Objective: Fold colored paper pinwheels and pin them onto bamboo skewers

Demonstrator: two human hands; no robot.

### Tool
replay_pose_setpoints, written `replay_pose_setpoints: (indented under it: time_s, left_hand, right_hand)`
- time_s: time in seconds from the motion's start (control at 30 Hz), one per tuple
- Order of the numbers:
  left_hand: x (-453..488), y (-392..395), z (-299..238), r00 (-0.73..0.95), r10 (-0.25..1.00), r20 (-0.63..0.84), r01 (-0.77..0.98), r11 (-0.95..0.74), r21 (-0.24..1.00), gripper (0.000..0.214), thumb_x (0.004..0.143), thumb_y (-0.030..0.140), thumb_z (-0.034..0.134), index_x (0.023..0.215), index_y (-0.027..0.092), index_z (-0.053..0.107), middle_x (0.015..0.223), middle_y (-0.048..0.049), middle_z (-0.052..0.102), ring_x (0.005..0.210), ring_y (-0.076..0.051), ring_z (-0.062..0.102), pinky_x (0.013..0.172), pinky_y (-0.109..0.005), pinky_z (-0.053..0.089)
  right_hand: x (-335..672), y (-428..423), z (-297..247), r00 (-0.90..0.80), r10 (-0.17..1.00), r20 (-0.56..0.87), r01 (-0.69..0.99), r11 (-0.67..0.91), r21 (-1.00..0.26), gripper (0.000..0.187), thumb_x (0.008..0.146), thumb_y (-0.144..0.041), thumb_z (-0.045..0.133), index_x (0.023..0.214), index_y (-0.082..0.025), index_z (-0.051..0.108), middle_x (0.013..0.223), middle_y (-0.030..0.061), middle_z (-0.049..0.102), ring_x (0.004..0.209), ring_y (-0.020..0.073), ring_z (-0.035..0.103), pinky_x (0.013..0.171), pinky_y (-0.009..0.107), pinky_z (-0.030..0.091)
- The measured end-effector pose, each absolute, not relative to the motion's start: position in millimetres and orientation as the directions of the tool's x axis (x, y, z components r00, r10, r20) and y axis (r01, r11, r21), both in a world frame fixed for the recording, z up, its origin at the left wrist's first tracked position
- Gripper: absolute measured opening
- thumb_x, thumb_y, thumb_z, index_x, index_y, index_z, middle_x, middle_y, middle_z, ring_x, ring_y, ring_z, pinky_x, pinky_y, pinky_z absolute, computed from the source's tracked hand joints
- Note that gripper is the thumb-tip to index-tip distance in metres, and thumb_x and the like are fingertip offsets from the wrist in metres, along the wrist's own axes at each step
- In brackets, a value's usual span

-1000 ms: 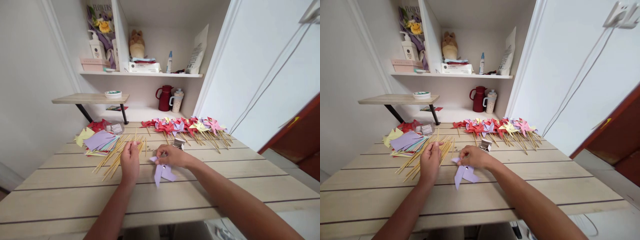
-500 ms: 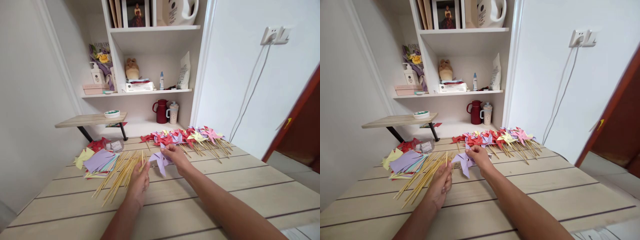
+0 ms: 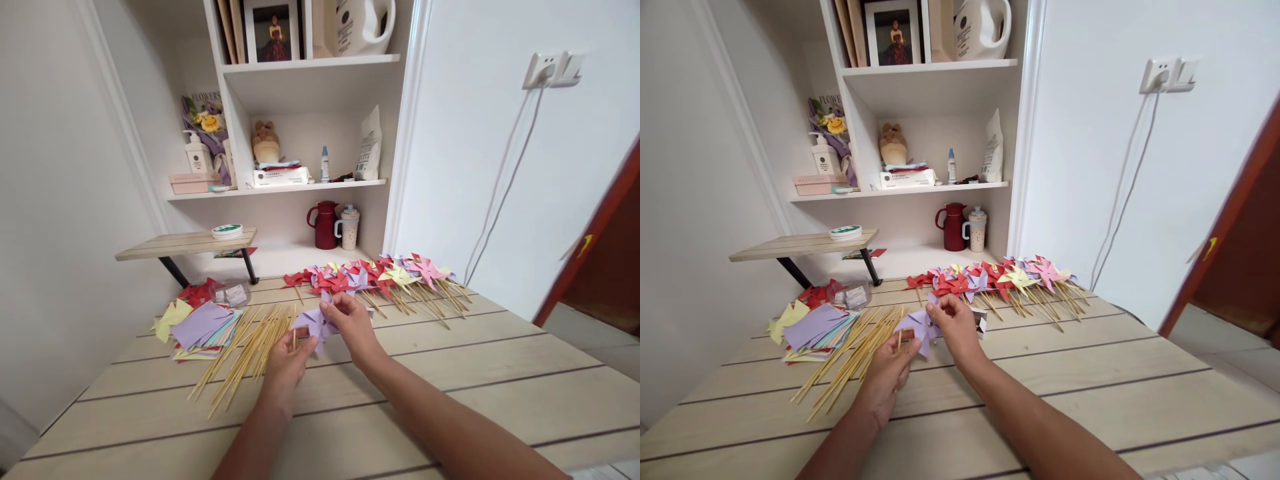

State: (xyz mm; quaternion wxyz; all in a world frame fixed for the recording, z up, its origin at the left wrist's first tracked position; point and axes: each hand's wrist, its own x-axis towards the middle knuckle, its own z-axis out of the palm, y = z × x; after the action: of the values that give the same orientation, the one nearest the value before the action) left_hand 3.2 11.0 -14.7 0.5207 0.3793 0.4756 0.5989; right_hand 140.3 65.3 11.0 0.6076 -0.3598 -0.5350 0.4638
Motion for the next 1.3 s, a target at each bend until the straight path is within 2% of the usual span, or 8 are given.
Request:
replay_pose_setpoints:
  time_s: [0.17,0.27,0.37,0.47,0.63,0.77,1.03,1.3]
  left_hand:
    - [2.1,12.0,-14.4,-0.228,0.971,-0.066,-0.262,0.004,0.965,0.040,0.059,0.044,0.087,0.078,0.018,0.063,0.046,0.0109,0.039,0.038,-0.003,0.024,0.040,-0.018,0.016]
    - [-0.6,12.7,-12.5,-0.275,0.961,-0.014,-0.222,-0.049,0.974,0.037,0.060,0.044,0.085,0.074,0.018,0.062,0.047,0.0100,0.040,0.041,-0.004,0.026,0.042,-0.018,0.018]
    - [-3.0,12.2,-10.8,-0.347,0.929,0.127,-0.090,-0.168,0.982,0.030,0.062,0.040,0.083,0.073,0.018,0.066,0.052,0.0068,0.045,0.048,-0.007,0.037,0.047,-0.019,0.029]
    - [-3.6,8.9,-10.4,-0.378,0.876,0.299,0.117,-0.275,0.954,0.022,0.066,0.037,0.079,0.073,0.018,0.070,0.051,0.0070,0.040,0.049,-0.009,0.037,0.049,-0.021,0.030]
    - [-3.6,-0.8,-12.9,-0.288,0.749,0.596,0.434,-0.453,0.779,0.012,0.075,0.027,0.066,0.076,0.020,0.076,0.047,0.0080,0.035,0.044,-0.008,0.031,0.046,-0.020,0.028]
    - [-6.8,-1.9,-19.7,-0.257,0.623,0.739,0.546,-0.537,0.643,0.016,0.077,0.021,0.062,0.081,0.021,0.078,0.046,0.0077,0.042,0.041,-0.008,0.033,0.045,-0.020,0.031]
    - [-7.1,0.2,-26.2,-0.284,0.591,0.755,0.580,-0.521,0.626,0.020,0.078,0.022,0.060,0.085,0.022,0.079,0.052,0.0032,0.060,0.041,-0.010,0.046,0.045,-0.020,0.038]
    - [-0.9,-8.3,-19.3,-0.281,0.606,0.744,0.553,-0.532,0.642,0.022,0.077,0.015,0.059,0.086,0.021,0.077,0.071,-0.0006,0.075,0.060,-0.014,0.067,0.058,-0.021,0.051]
  right_hand:
    - [138.0,56.9,8.8,-0.053,0.923,0.382,-0.106,0.375,-0.921,0.030,0.078,-0.048,0.071,0.074,-0.022,0.056,0.071,-0.0005,0.059,0.067,0.0174,0.055,0.064,0.030,0.044]
    - [143.9,54.6,6.9,-0.102,0.891,0.443,-0.013,0.444,-0.896,0.027,0.080,-0.046,0.071,0.088,-0.023,0.060,0.090,0.0029,0.065,0.087,0.0219,0.060,0.080,0.035,0.048]
    - [154.4,54.2,6.4,-0.140,0.838,0.528,0.069,0.540,-0.839,0.049,0.077,-0.043,0.077,0.118,-0.026,0.057,0.123,0.0067,0.062,0.116,0.0261,0.056,0.103,0.044,0.042]
    - [165.8,54.1,7.4,-0.194,0.744,0.639,0.144,0.666,-0.732,0.067,0.074,-0.038,0.082,0.131,-0.028,0.049,0.136,0.0089,0.054,0.128,0.0277,0.050,0.110,0.047,0.038]
    - [175.3,46.3,11.4,-0.260,0.507,0.821,0.206,0.860,-0.466,0.044,0.081,-0.029,0.077,0.118,-0.028,0.054,0.126,0.0099,0.055,0.124,0.0283,0.051,0.104,0.047,0.042]
    - [176.0,37.5,15.0,-0.213,0.426,0.880,0.206,0.899,-0.385,0.034,0.083,-0.024,0.075,0.110,-0.027,0.053,0.117,0.0081,0.058,0.113,0.0259,0.056,0.096,0.044,0.046]
    - [181.1,40.7,19.2,-0.212,0.366,0.906,0.232,0.920,-0.317,0.020,0.087,-0.026,0.071,0.101,-0.026,0.056,0.108,0.0069,0.065,0.103,0.0253,0.060,0.088,0.043,0.045]
    - [175.2,37.8,23.0,-0.278,0.287,0.917,0.152,0.955,-0.253,0.004,0.091,-0.025,0.066,0.093,-0.024,0.062,0.088,0.0040,0.070,0.087,0.0222,0.063,0.086,0.044,0.045]
